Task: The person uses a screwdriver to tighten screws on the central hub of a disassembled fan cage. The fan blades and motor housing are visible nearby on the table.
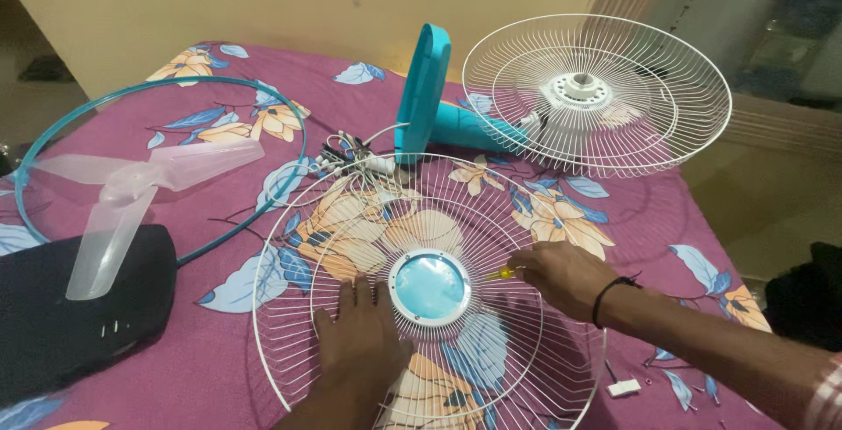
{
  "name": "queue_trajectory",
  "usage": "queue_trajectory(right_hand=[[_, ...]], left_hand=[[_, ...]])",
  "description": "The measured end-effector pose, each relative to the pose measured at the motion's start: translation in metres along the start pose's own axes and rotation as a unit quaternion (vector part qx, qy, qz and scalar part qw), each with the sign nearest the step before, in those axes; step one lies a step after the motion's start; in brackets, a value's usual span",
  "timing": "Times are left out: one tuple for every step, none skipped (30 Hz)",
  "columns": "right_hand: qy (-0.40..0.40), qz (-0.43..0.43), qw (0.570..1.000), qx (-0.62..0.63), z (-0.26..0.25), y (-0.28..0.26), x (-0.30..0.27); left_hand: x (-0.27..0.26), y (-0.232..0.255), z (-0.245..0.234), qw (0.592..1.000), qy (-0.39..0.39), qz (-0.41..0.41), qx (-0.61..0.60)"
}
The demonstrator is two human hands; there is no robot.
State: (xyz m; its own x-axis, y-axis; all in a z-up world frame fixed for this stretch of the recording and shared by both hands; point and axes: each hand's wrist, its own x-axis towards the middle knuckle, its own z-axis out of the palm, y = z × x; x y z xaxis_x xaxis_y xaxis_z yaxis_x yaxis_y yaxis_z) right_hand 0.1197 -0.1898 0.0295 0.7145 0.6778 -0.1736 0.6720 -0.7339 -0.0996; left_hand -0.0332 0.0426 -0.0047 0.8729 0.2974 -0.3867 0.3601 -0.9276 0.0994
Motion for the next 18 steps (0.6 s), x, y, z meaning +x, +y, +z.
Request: queue_trajectory(right_hand=[[-0.001, 0.014, 1.000, 0.010, 0.000, -0.001, -0.001], [-0.002, 0.028, 0.999, 0.020, -0.001, -0.001, -0.001], [-0.001, 0.041, 0.999, 0.030, -0.002, -0.002, -0.002], [0.012, 0.033, 0.999, 0.034, -0.003, -0.002, -0.003], [0.026, 0.025, 0.999, 0.038, -0.004, -0.002, -0.004], [0.040, 0.017, 0.998, 0.043, -0.005, -0.002, -0.005], [0.034, 0.016, 0.999, 0.040, -0.005, -0.002, -0.005], [0.028, 0.015, 0.999, 0.037, -0.005, -0.003, -0.005], [0.022, 0.014, 0.999, 0.035, -0.005, -0.003, -0.006], [0.012, 0.029, 0.999, 0.039, -0.004, -0.003, -0.006], [0.002, 0.043, 0.998, 0.043, -0.004, -0.004, -0.006], [-0.009, 0.057, 0.997, 0.047, -0.004, -0.004, -0.006], [-0.004, 0.053, 0.997, 0.047, -0.003, -0.004, -0.006], [0.000, 0.050, 0.998, 0.046, -0.003, -0.004, -0.006], [0.005, 0.046, 0.998, 0.046, -0.002, -0.004, -0.007], [0.015, 0.036, 0.998, 0.040, -0.002, -0.004, -0.006], [0.025, 0.026, 0.999, 0.033, -0.001, -0.004, -0.007], [0.035, 0.015, 0.999, 0.026, -0.001, -0.004, -0.007]], left_hand=[[-0.002, 0.000, 0.000, 1.000, 0.009, 0.004, 0.001], [-0.004, 0.000, 0.000, 1.000, 0.010, 0.004, -0.001], [-0.005, 0.000, 0.000, 1.000, 0.014, 0.004, -0.002], [-0.007, -0.001, -0.001, 1.000, 0.017, 0.004, -0.003], [-0.009, 0.000, -0.002, 1.000, 0.010, 0.003, -0.003], [-0.010, 0.000, -0.003, 1.000, 0.004, 0.002, -0.002], [-0.011, 0.001, -0.003, 1.000, -0.003, 0.003, -0.001], [-0.013, 0.001, -0.003, 1.000, 0.000, 0.004, 0.000], [-0.014, 0.001, -0.003, 1.000, 0.002, 0.004, 0.002], [-0.014, 0.001, -0.003, 1.000, 0.004, 0.005, 0.003], [-0.014, 0.000, -0.004, 1.000, 0.004, 0.007, 0.001], [-0.014, 0.000, -0.004, 1.000, 0.003, 0.009, 0.000], [-0.013, -0.001, -0.004, 1.000, 0.002, 0.011, -0.002], [-0.012, -0.001, -0.005, 1.000, 0.000, 0.011, -0.002], [-0.011, -0.001, -0.005, 1.000, -0.002, 0.011, -0.002], [-0.010, -0.001, -0.005, 1.000, -0.004, 0.011, -0.002], [-0.010, -0.002, -0.005, 1.000, -0.002, 0.011, -0.002], [-0.010, -0.002, -0.004, 1.000, 0.000, 0.011, -0.001]])
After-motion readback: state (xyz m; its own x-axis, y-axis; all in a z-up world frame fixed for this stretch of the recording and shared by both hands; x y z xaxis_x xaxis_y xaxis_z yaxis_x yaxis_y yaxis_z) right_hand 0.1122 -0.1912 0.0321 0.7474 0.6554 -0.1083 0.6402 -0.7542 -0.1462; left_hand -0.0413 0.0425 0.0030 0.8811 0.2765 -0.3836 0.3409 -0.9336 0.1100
